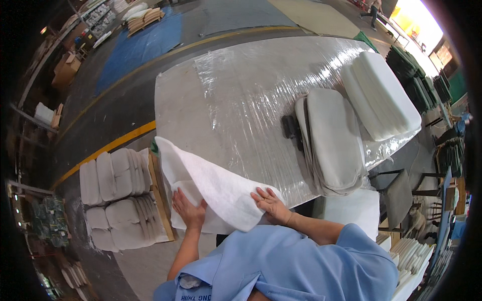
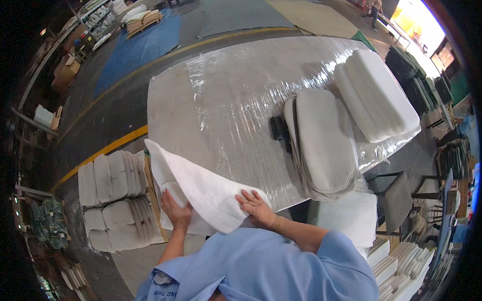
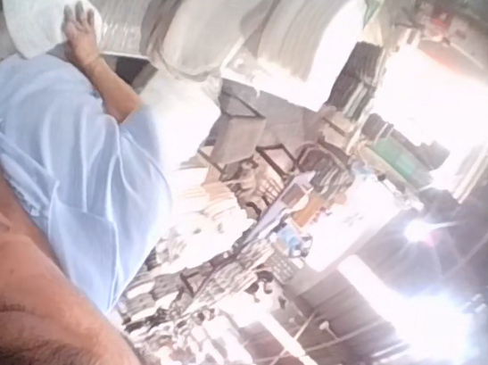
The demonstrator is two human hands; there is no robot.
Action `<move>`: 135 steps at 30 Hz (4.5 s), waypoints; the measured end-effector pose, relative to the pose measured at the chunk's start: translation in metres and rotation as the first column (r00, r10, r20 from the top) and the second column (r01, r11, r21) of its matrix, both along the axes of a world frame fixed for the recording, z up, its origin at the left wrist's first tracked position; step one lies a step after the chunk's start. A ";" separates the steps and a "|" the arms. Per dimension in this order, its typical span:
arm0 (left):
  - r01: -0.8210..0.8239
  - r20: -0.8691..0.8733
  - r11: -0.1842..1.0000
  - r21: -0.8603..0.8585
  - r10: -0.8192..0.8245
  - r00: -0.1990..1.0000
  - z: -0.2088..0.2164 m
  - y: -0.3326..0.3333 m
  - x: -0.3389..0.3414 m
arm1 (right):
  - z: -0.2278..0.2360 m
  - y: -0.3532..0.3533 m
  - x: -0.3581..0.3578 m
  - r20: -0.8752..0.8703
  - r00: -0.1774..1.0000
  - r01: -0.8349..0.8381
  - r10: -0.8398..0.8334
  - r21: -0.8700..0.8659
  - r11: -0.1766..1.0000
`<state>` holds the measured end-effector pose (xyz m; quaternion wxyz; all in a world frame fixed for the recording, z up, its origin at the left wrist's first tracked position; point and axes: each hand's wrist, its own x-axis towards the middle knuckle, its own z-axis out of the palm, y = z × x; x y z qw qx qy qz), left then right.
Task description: The person folds white foam pads on a plastic-wrapped table in a warehouse. They repeatedly pick up a pad, fold it in half, press the fold, and place it on a growing stack. The person also briefly wipes the table surface with a small cloth.
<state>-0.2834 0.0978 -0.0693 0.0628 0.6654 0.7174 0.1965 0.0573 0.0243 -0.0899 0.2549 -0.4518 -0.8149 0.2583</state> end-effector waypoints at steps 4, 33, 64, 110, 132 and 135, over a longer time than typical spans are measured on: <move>-0.006 -0.002 1.000 0.005 0.006 1.000 0.000 0.003 0.001 | -0.005 -0.002 -0.006 -0.088 0.996 0.006 -0.012 -0.073 0.997; 0.883 0.254 0.470 -0.010 -0.853 0.457 0.033 0.019 0.059 | 0.060 0.121 0.059 0.076 0.852 0.513 -0.518 -0.322 0.796; 0.831 0.359 0.557 -0.011 -0.773 0.523 0.036 -0.003 0.037 | 0.029 0.126 -0.089 0.542 0.839 0.035 0.049 -0.145 0.989; 0.343 -0.008 0.917 0.205 -0.349 0.937 -0.007 -0.013 -0.026 | 0.033 0.211 -0.215 0.406 0.912 0.068 0.065 -0.305 0.950; 0.372 0.256 0.923 0.098 -0.384 0.887 -0.001 -0.014 -0.025 | 0.030 0.214 -0.258 0.418 0.866 -0.107 0.275 -0.382 0.918; 0.436 0.323 0.900 -0.002 -0.412 0.852 0.003 -0.012 -0.025 | 0.033 0.203 -0.252 0.425 0.854 -0.123 0.302 -0.399 0.909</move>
